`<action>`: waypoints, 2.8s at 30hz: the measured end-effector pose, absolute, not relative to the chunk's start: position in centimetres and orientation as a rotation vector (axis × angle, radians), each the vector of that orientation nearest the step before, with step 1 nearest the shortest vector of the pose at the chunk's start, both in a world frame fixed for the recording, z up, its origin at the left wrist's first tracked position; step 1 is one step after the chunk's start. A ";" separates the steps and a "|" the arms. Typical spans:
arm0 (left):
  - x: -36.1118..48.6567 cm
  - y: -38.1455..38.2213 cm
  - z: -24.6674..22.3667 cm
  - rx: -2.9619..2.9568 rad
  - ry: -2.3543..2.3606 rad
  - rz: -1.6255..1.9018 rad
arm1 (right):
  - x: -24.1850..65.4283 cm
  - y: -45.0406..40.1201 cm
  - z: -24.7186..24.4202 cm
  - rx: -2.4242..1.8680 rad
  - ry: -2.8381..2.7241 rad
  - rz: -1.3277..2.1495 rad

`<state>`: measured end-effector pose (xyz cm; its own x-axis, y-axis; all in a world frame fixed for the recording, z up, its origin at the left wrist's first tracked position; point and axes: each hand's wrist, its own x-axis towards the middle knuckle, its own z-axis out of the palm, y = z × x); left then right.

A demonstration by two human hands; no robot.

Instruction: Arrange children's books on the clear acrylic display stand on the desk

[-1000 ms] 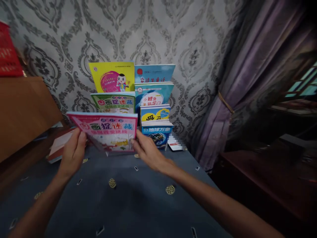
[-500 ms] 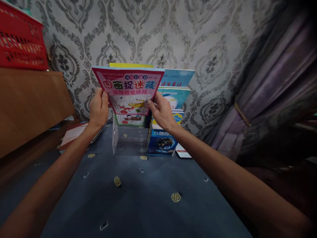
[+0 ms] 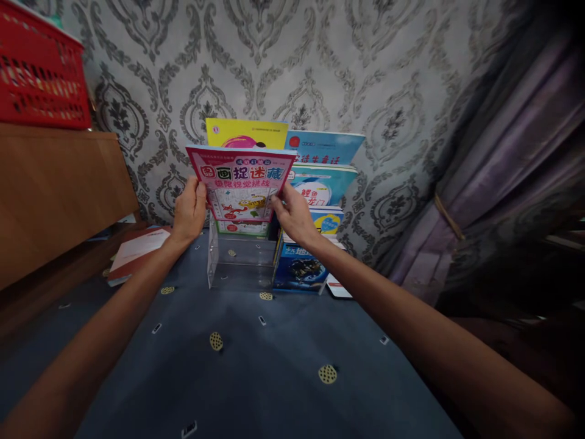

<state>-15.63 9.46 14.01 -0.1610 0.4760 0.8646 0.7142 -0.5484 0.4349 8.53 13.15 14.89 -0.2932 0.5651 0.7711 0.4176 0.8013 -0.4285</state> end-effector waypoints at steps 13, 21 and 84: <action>-15.9 11.3 12.0 -1.917 -1.502 -1.684 | 8.4 11.8 14.6 -0.700 -1.846 0.145; -16.1 12.3 11.1 -1.985 -1.726 -1.525 | 8.6 11.4 14.9 -0.731 -1.900 -0.097; -16.8 15.4 13.0 -1.861 -1.716 -1.467 | 8.3 9.7 7.7 -0.708 -2.263 0.060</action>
